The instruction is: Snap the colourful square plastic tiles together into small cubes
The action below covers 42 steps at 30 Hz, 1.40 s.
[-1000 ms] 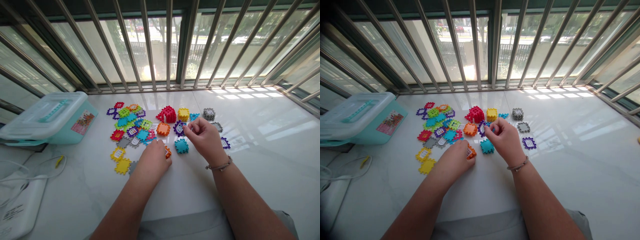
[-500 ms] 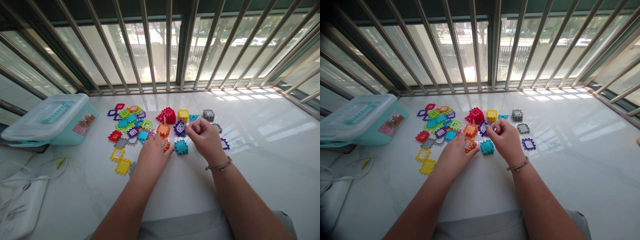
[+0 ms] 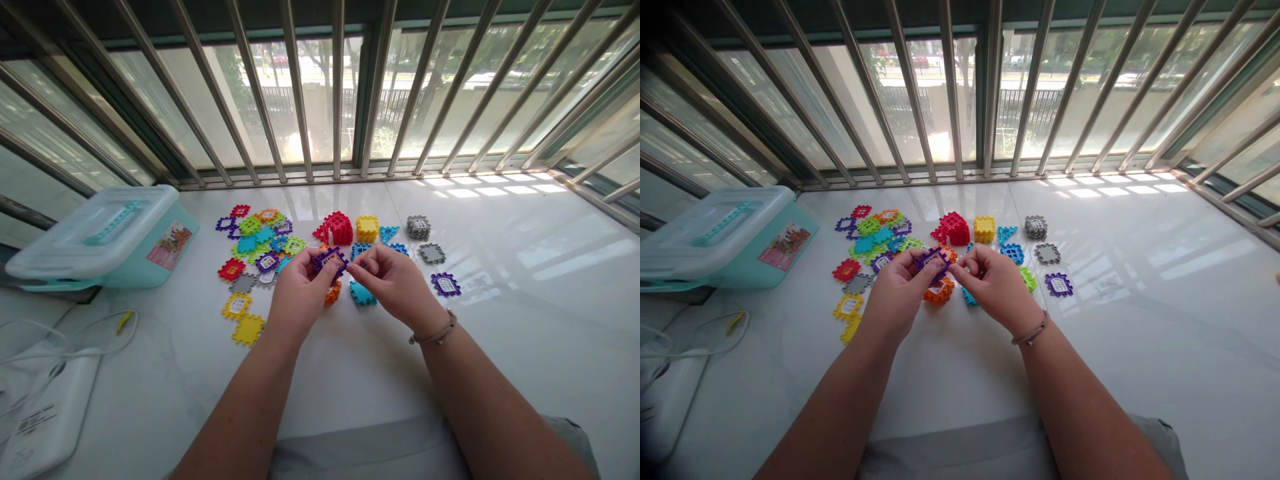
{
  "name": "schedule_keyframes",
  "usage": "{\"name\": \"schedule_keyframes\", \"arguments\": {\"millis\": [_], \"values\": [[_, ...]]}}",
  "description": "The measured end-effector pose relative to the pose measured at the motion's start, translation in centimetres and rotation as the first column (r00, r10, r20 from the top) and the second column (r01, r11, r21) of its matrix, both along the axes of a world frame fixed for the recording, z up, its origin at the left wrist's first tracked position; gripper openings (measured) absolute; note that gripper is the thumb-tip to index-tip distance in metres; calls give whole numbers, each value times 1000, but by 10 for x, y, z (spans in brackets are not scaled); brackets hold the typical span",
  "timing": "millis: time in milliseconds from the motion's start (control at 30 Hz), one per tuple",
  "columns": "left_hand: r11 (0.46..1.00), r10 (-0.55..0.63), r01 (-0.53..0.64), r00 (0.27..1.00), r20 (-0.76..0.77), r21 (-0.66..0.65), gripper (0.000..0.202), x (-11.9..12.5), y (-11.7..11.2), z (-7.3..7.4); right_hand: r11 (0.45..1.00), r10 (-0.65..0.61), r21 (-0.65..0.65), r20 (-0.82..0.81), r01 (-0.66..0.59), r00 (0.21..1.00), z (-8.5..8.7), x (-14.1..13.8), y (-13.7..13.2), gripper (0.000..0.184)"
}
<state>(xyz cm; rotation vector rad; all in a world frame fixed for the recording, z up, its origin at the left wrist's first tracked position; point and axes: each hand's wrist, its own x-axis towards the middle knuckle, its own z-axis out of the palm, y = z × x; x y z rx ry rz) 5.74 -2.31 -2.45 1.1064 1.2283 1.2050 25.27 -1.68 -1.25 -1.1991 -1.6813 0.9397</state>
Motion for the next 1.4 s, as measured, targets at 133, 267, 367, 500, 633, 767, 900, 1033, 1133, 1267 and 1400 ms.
{"name": "schedule_keyframes", "arguments": {"millis": [133,267,367,500,633,767,900,1033,1133,1267,1400], "values": [[999,16,-5,948,-317,35,31,-10,1,4,945,6,316,241,-84,971,3,-1,-4,30],[995,-90,96,906,-414,-7,28,-9,-1,9,876,62,434,333,-212,941,-1,-7,-5,27],[989,-144,144,924,-355,-26,31,-5,-3,9,857,77,459,336,-235,939,-3,-12,-5,26],[989,-146,147,975,-165,-7,44,-4,-4,9,866,14,462,361,-192,932,8,2,-4,23],[999,-40,41,978,-206,3,50,-8,-2,11,859,-469,425,434,285,769,23,57,-1,39],[999,-28,38,959,-280,32,38,-12,0,10,751,-454,182,840,635,296,19,118,2,38],[998,-52,61,945,-324,16,35,-11,-1,9,753,-203,-37,936,657,286,4,135,2,40],[999,-28,44,916,-399,30,33,-12,-1,13,750,-121,-89,956,655,269,-5,129,5,44],[998,-8,34,879,-478,47,31,-13,-2,17,750,-75,-126,959,650,273,-10,128,9,42],[996,-10,54,841,-541,65,28,-14,-2,18,761,-87,-112,958,639,273,-15,131,12,44],[996,19,46,755,-656,83,27,-22,-1,21,742,-68,-140,957,656,282,-14,130,13,55]]}}
